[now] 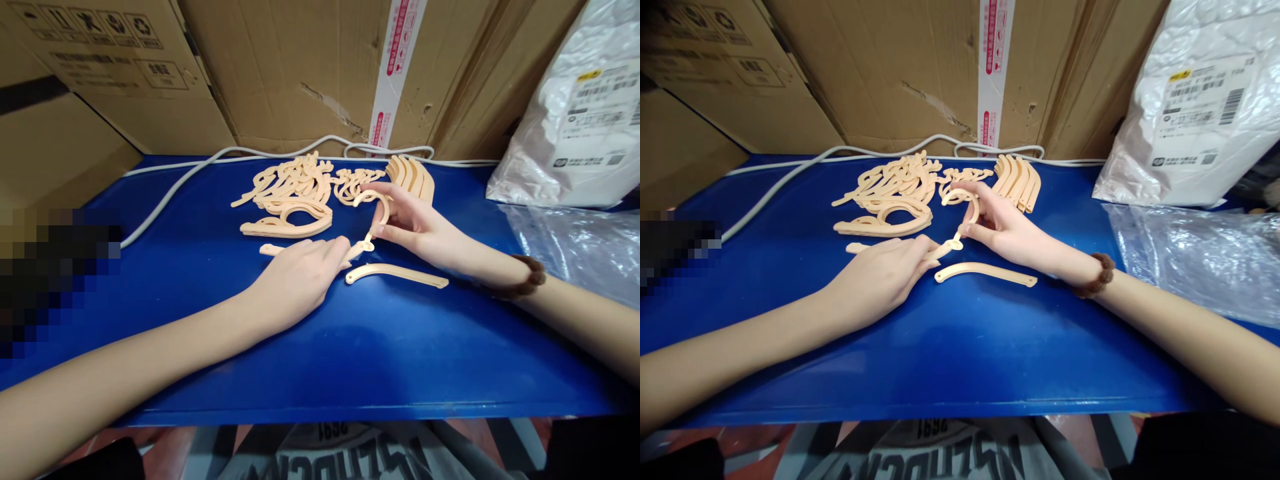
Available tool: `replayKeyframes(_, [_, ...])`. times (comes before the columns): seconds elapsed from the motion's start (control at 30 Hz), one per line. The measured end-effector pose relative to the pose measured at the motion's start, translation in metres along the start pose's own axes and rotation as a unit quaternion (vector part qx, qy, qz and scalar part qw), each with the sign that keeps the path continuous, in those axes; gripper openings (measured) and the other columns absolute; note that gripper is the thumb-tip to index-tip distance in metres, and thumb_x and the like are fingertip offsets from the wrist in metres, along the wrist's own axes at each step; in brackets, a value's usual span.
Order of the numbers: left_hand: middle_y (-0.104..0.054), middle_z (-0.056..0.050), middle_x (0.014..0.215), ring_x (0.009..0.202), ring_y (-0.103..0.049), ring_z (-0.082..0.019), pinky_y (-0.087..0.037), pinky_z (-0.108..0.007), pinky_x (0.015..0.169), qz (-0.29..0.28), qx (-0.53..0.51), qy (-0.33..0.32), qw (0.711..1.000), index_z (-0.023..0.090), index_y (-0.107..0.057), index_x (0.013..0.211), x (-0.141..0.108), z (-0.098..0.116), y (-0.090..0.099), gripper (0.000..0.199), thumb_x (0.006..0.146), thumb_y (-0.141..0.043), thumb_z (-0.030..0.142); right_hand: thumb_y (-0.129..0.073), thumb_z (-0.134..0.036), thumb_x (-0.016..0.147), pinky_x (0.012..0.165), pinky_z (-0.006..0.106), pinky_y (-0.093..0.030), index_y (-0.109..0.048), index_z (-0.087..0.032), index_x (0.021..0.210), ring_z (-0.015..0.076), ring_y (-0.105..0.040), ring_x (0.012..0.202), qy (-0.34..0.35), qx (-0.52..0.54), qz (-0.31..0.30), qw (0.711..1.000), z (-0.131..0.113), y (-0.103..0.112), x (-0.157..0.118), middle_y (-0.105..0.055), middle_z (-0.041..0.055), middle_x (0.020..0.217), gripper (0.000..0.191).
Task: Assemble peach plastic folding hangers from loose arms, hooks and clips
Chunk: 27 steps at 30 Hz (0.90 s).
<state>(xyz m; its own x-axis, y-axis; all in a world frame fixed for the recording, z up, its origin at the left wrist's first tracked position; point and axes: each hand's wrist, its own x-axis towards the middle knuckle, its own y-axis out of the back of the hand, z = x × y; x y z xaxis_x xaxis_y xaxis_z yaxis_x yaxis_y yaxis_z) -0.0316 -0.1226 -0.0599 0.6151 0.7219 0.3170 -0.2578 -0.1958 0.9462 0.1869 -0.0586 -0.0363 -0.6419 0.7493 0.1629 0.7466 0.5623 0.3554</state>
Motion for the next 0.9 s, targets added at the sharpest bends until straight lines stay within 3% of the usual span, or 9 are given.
replayKeyframes(0.2, [-0.068, -0.006, 0.083, 0.076, -0.066, -0.021, -0.047, -0.031, 0.067, -0.008, -0.023, 0.014, 1.000, 0.018, -0.049, 0.094, 0.000, 0.000, 0.000, 0.020, 0.103, -0.032, 0.023, -0.064, -0.026, 0.088, 0.083, 0.036, -0.050, -0.047, -0.024, 0.136, 0.0161, -0.055, 0.079, -0.019, 0.026, 0.004, 0.999, -0.003, 0.001, -0.001, -0.054, -0.0021, 0.082, 0.050])
replayKeyframes(0.47, [-0.068, -0.006, 0.093, 0.082, -0.066, -0.021, -0.048, -0.032, 0.072, -0.046, -0.152, 0.052, 0.986, 0.020, -0.045, 0.095, -0.004, 0.000, 0.003, 0.014, 0.103, -0.035, 0.025, -0.067, -0.021, 0.082, 0.073, 0.031, -0.050, -0.055, -0.021, 0.128, 0.0137, -0.055, 0.071, -0.072, 0.085, -0.012, 0.994, 0.000, 0.005, 0.000, -0.057, -0.0032, 0.076, 0.048])
replayKeyframes(0.63, [-0.064, -0.002, 0.091, 0.081, -0.064, -0.019, -0.046, -0.030, 0.070, -0.022, -0.218, 0.089, 0.972, 0.020, -0.045, 0.100, 0.000, 0.005, 0.014, 0.010, 0.101, -0.044, 0.030, -0.067, -0.023, 0.084, 0.078, 0.032, -0.051, -0.050, -0.023, 0.130, 0.0155, -0.058, 0.079, -0.046, 0.077, -0.002, 0.996, -0.003, -0.005, -0.003, -0.057, -0.0026, 0.082, 0.049])
replayKeyframes(0.9, [-0.062, 0.003, 0.090, 0.081, -0.062, -0.014, -0.043, -0.027, 0.072, -0.035, -0.324, 0.157, 0.932, 0.022, -0.047, 0.101, -0.004, 0.011, 0.014, 0.008, 0.101, -0.047, 0.030, -0.064, -0.028, 0.090, 0.080, 0.036, -0.052, -0.046, -0.023, 0.133, 0.0183, -0.059, 0.083, -0.010, 0.004, 0.002, 1.000, -0.013, -0.019, -0.011, -0.059, 0.0006, 0.089, 0.048])
